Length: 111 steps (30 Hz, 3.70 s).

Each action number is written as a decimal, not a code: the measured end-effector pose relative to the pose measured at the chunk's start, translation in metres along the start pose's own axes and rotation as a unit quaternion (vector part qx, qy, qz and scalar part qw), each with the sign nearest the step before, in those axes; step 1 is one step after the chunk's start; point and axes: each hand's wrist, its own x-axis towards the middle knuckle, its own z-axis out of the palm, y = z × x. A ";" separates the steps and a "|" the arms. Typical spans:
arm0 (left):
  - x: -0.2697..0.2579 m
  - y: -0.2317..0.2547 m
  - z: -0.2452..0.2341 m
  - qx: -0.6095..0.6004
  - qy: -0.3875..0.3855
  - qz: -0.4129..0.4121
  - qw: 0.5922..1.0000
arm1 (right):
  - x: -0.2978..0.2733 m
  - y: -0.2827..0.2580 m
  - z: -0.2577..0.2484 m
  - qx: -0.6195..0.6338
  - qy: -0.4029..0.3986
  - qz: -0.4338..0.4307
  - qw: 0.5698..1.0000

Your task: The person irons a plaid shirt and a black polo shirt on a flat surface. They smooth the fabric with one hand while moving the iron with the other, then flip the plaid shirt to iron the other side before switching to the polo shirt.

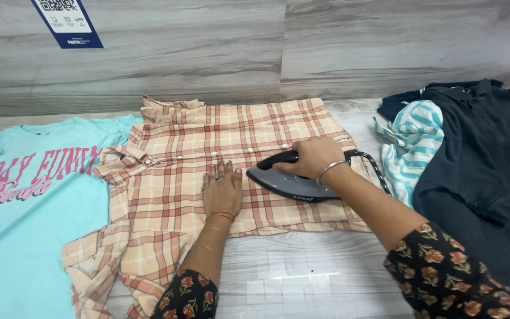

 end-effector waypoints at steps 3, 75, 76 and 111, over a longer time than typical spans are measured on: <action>0.002 0.002 -0.001 0.020 -0.005 0.004 1.000 | -0.020 0.004 0.002 -0.032 -0.057 -0.035 0.997; 0.003 -0.138 -0.069 -0.137 0.040 -0.059 0.988 | 0.000 -0.066 -0.037 0.002 -0.067 -0.043 0.997; -0.003 -0.146 -0.069 -0.119 0.048 -0.062 0.990 | 0.002 -0.082 -0.036 0.010 -0.063 -0.062 0.996; 0.011 -0.213 -0.046 -0.587 0.339 -0.164 0.717 | 0.039 -0.229 0.009 0.042 -0.004 -0.050 0.998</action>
